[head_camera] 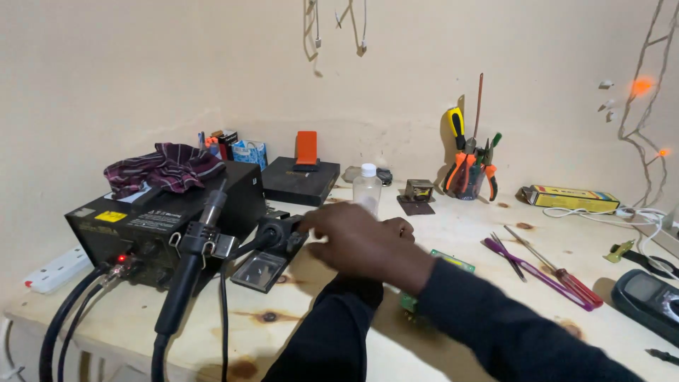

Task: Soldering or desoldering electronic components on a printed circuit board using a soldering iron at a repair bench.

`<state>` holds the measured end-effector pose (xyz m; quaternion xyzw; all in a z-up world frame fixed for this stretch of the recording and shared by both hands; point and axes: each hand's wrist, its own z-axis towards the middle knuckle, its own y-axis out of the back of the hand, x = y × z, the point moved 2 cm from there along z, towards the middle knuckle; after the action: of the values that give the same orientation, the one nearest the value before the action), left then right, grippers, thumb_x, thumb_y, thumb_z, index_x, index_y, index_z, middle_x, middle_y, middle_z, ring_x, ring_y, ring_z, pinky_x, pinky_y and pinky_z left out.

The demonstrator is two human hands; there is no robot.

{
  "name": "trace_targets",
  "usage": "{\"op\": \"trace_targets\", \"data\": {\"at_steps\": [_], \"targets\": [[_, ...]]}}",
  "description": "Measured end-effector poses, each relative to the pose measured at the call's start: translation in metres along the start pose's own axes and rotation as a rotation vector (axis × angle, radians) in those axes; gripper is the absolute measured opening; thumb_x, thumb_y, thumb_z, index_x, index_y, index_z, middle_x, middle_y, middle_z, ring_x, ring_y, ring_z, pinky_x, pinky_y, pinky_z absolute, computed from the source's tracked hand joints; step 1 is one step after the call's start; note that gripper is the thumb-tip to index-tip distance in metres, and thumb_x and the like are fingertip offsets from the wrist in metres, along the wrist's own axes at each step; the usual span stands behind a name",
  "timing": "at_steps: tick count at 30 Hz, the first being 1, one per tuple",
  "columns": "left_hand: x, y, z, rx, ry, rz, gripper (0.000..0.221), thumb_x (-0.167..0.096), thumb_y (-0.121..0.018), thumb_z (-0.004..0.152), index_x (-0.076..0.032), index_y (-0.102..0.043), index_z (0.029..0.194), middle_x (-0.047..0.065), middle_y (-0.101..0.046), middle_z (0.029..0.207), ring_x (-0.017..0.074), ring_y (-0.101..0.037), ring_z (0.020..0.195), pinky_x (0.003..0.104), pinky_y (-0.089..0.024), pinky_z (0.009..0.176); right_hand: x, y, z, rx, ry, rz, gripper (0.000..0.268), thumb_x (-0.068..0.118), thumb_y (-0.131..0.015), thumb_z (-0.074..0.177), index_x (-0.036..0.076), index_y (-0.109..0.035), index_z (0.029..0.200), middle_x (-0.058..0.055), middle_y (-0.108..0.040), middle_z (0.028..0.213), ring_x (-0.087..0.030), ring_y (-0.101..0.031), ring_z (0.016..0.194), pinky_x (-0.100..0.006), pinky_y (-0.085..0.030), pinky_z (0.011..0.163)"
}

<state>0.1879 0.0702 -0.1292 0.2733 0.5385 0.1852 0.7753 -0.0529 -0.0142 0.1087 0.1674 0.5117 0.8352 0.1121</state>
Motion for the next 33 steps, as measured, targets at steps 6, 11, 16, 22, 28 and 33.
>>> {"op": "trace_targets", "data": {"at_steps": [6,11,16,22,28,33], "targets": [[-0.166,0.016,-0.082,-0.144,0.114,0.047,0.031,-0.032,-0.055,0.099,-0.022,-0.077,0.118,0.01,-0.077,0.094,0.0339,-0.076,0.103,0.048,-0.06,0.09,0.038,-0.079,0.054,0.048,0.089,-0.293,0.029,0.028,-0.072,0.091,0.014,-0.076,0.116,-0.011,-0.075,0.095,-0.033,-0.079,0.085,-0.049,-0.064,0.071],[-0.182,0.02,-0.092,-0.195,0.112,0.025,0.028,-0.028,-0.056,0.097,-0.019,-0.079,0.111,0.014,-0.075,0.088,0.0373,-0.076,0.101,0.052,-0.059,0.086,0.061,-0.053,0.037,-0.11,0.204,-0.271,0.019,0.018,-0.068,0.097,0.007,-0.076,0.11,-0.014,-0.07,0.089,-0.032,-0.073,0.069,-0.044,-0.059,0.058],[-0.183,0.019,-0.089,-0.188,0.094,0.046,0.032,-0.027,-0.053,0.097,-0.018,-0.078,0.113,0.015,-0.077,0.095,0.0379,-0.076,0.104,0.05,-0.061,0.092,0.065,-0.013,0.008,-0.324,0.227,-0.02,0.024,0.02,-0.066,0.096,0.003,-0.072,0.112,-0.019,-0.062,0.095,-0.043,-0.07,0.074,-0.053,-0.06,0.06],[-0.161,0.008,-0.066,-0.102,-0.081,0.268,0.031,-0.017,-0.059,0.096,-0.007,-0.077,0.119,0.027,-0.075,0.099,0.0448,-0.075,0.099,0.052,-0.061,0.084,-0.042,0.097,-0.03,-0.77,-0.009,0.102,0.021,0.023,-0.063,0.106,0.002,-0.063,0.108,-0.024,-0.062,0.086,-0.056,-0.069,0.082,-0.056,-0.058,0.061],[-0.179,0.021,-0.088,-0.145,0.216,0.093,0.03,-0.038,-0.056,0.098,-0.028,-0.077,0.117,0.002,-0.078,0.095,0.0248,-0.078,0.104,0.04,-0.061,0.089,-0.171,0.097,-0.091,-1.012,-0.71,0.42,0.023,0.029,-0.064,0.105,0.008,-0.07,0.097,-0.016,-0.071,0.078,-0.026,-0.075,0.072,-0.045,-0.06,0.062],[-0.178,0.022,-0.077,-0.227,0.16,-0.027,0.026,-0.03,-0.06,0.096,-0.018,-0.08,0.107,0.01,-0.078,0.086,0.0304,-0.079,0.094,0.042,-0.06,0.084,-0.248,0.048,-0.108,-0.983,-0.853,0.654,0.029,0.024,-0.064,0.106,-0.003,-0.069,0.096,-0.019,-0.073,0.072,-0.027,-0.076,0.058,-0.04,-0.067,0.058]]}}
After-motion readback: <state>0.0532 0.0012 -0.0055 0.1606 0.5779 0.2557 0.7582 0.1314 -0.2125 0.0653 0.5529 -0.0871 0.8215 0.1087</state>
